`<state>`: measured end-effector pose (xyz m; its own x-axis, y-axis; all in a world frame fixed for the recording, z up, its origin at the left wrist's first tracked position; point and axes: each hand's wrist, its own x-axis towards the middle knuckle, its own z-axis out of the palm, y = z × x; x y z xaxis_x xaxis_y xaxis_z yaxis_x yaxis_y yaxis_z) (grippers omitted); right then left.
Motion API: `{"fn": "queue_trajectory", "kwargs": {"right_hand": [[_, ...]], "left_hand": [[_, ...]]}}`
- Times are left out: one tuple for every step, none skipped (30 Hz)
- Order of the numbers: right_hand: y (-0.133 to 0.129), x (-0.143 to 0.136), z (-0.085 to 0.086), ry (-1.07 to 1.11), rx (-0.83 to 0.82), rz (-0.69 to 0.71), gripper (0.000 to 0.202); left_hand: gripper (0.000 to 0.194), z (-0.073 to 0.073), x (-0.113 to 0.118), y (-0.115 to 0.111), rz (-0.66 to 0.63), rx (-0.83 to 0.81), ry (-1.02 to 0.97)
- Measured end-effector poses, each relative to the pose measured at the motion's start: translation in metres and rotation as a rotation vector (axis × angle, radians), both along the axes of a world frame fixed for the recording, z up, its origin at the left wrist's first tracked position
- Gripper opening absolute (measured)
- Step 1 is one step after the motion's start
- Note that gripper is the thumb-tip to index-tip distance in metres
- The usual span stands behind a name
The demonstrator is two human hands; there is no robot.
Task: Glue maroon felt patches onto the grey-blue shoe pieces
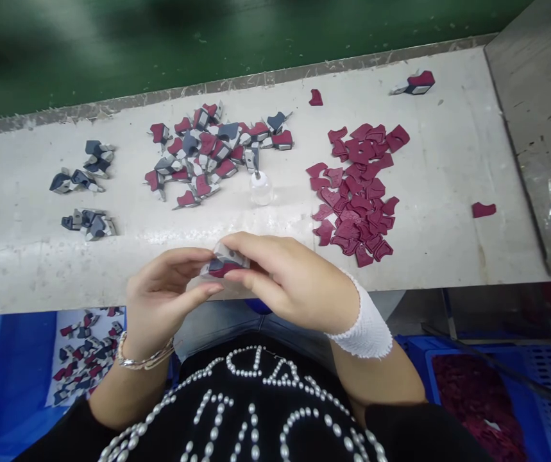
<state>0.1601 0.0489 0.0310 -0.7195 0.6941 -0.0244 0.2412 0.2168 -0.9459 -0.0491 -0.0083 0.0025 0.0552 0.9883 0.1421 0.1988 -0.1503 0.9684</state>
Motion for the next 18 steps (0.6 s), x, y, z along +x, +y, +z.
{"fn": "queue_trajectory", "kwargs": {"right_hand": [[0.000, 0.001, 0.001, -0.001, 0.027, 0.014, 0.021], [0.000, 0.001, 0.001, -0.001, 0.054, 0.025, 0.023], [0.000, 0.002, 0.002, 0.001, 0.080, 0.034, 0.024], [-0.001, 0.002, 0.003, 0.001, 0.106, 0.038, 0.027], [-0.002, 0.002, 0.003, -0.004, 0.131, 0.037, 0.030], [-0.004, 0.002, 0.004, -0.015, 0.151, 0.032, 0.033], [-0.005, 0.001, 0.004, -0.035, 0.164, 0.027, 0.037], [-0.007, 0.000, 0.005, -0.061, 0.172, 0.021, 0.040], [-0.009, -0.001, 0.005, -0.092, 0.178, 0.013, 0.041], [-0.010, -0.003, 0.005, -0.123, 0.182, 0.005, 0.040], [-0.011, -0.006, 0.006, -0.150, 0.191, -0.004, 0.036], [-0.011, -0.008, 0.005, -0.169, 0.205, -0.012, 0.031], [-0.011, -0.010, 0.005, -0.181, 0.225, -0.022, 0.028], [-0.011, -0.012, 0.005, -0.185, 0.246, -0.028, 0.025], [-0.010, -0.013, 0.004, -0.183, 0.264, -0.026, 0.024], [-0.009, -0.013, 0.003, -0.180, 0.274, -0.017, 0.024], [-0.008, -0.011, 0.001, -0.177, 0.275, -0.001, 0.024], [-0.007, -0.009, 0.000, -0.171, 0.264, 0.018, 0.025]], "left_hand": [[0.039, 0.001, -0.001, -0.001, -0.006, -0.020, 0.022], [0.039, 0.003, -0.002, -0.002, -0.013, -0.029, 0.048], [0.038, 0.004, -0.003, -0.003, -0.017, -0.026, 0.074], [0.037, 0.005, -0.004, -0.003, -0.022, -0.017, 0.101], [0.036, 0.006, -0.004, -0.003, -0.028, -0.003, 0.128], [0.034, 0.006, -0.004, -0.002, -0.032, 0.011, 0.152], [0.032, 0.007, -0.004, -0.002, -0.036, 0.025, 0.172], [0.030, 0.007, -0.003, -0.002, -0.039, 0.036, 0.188], [0.028, 0.007, -0.002, -0.001, -0.035, 0.045, 0.199], [0.025, 0.006, -0.001, -0.001, -0.031, 0.043, 0.205], [0.023, 0.005, 0.001, -0.001, -0.024, 0.037, 0.210], [0.021, 0.003, 0.002, -0.001, -0.012, 0.027, 0.213], [0.019, 0.002, 0.004, -0.002, 0.007, 0.018, 0.213], [0.018, 0.000, 0.006, -0.002, 0.032, 0.013, 0.208], [0.016, -0.002, 0.008, -0.003, 0.055, 0.011, 0.198], [0.015, -0.004, 0.009, -0.003, 0.070, 0.007, 0.186], [0.014, -0.004, 0.010, -0.003, 0.074, -0.002, 0.171], [0.015, -0.005, 0.010, -0.003, 0.055, -0.025, 0.153]]}}
